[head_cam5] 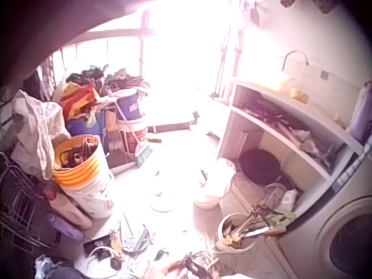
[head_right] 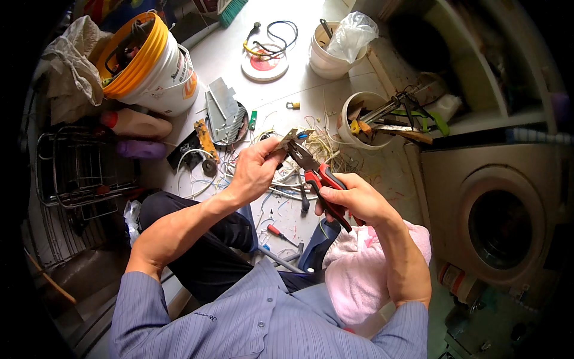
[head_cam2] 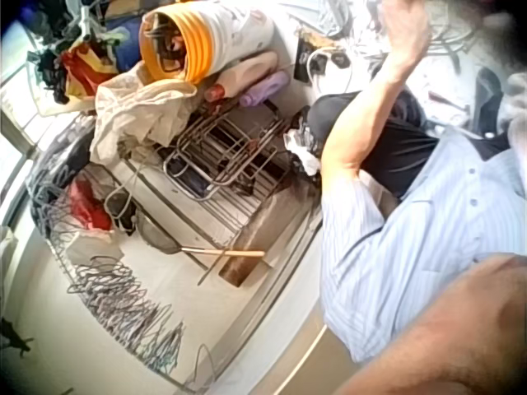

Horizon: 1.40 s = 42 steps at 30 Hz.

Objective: The person uses pliers to cut wires and detach components from a circuit board while sitting on the floor. They move different parts of the wiring aside and handle the board by hand to access different sections.

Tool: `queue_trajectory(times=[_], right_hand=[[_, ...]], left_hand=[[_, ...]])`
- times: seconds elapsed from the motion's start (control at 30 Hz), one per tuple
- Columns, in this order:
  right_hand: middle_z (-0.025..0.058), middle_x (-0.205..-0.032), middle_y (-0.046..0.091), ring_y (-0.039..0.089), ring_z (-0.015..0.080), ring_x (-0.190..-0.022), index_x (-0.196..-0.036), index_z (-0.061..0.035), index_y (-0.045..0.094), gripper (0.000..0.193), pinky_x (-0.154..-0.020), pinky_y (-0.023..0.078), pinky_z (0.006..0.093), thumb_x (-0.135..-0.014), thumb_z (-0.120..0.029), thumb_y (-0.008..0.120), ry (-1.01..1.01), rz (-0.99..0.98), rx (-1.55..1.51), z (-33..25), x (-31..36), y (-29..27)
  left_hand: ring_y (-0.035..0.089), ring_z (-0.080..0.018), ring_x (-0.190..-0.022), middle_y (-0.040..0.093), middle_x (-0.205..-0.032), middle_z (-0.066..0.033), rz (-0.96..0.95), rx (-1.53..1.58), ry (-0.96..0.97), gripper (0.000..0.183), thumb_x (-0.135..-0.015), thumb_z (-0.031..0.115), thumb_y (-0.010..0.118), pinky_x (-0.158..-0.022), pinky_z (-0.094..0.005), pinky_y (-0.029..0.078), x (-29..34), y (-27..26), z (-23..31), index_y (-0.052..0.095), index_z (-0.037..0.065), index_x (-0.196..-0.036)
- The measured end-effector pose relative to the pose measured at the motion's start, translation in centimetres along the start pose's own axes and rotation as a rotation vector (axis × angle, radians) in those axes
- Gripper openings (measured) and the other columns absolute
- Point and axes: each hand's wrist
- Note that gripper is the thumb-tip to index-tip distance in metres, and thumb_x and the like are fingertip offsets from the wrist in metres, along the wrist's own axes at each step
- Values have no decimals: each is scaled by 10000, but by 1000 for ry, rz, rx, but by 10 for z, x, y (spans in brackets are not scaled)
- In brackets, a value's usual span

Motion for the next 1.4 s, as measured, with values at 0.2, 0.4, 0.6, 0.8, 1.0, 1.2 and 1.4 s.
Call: queue_trajectory(times=[0.2,0.4,0.6,0.8,1.0,1.2,1.4], right_hand=[[67,-795,638,615,118,-624,-1062,-48,565,213,-545,479,250,-1020,-255,594,21,-20,-267,25,-8,12],[13,-695,546,501,86,-532,-960,-65,549,157,-477,415,245,-1026,-207,560,-67,87,-143,39,-16,31],[10,-671,541,491,80,-507,-897,-61,529,154,-457,389,245,-1011,-158,563,-139,166,-14,21,-10,44],[53,-735,576,533,114,-543,-1046,-15,561,217,-486,430,253,-1018,-228,583,-233,210,-148,20,0,19],[67,-747,586,546,122,-532,-1036,-7,560,238,-487,444,260,-1016,-241,591,-206,179,-190,16,-1,20],[61,-719,611,570,129,-541,-1017,-33,577,216,-496,463,273,-997,-245,612,-47,209,-54,28,-37,7],[87,-735,665,607,157,-586,-1012,-38,617,176,-538,488,320,-937,-191,658,-67,259,108,60,-111,34]], left_hand=[[643,-171,-742,694,-844,-167,50,-198,252,199,-930,26,602,-690,-311,492,-2,-2,-11,687,32,-1109],[601,-89,-773,713,-902,-46,-199,244,-189,211,-962,149,612,-711,-281,492,-7,-9,0,683,-14,-1076],[628,-85,-815,700,-961,-23,-326,591,-326,177,-981,124,604,-754,-260,524,-1,5,-15,683,13,-1094],[694,-160,-872,716,-1034,-105,-249,895,-456,222,-994,91,577,-810,-320,576,-3,-2,-7,644,-28,-1169],[706,-182,-890,720,-1051,-124,-219,971,-439,228,-990,68,549,-826,-327,580,-5,-5,-10,642,-35,-1171],[703,-148,-836,730,-1042,-110,-52,932,-268,241,-987,105,576,-764,-301,585,-15,-42,13,637,-30,-1177],[608,-82,-797,689,-913,-20,-244,703,-299,241,-894,112,613,-732,-268,515,-8,-3,22,690,-16,-1084]])
Point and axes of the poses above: each hand's wrist, its own x-axis away from the middle knuckle, its own y-axis out of the palm, z = x × y
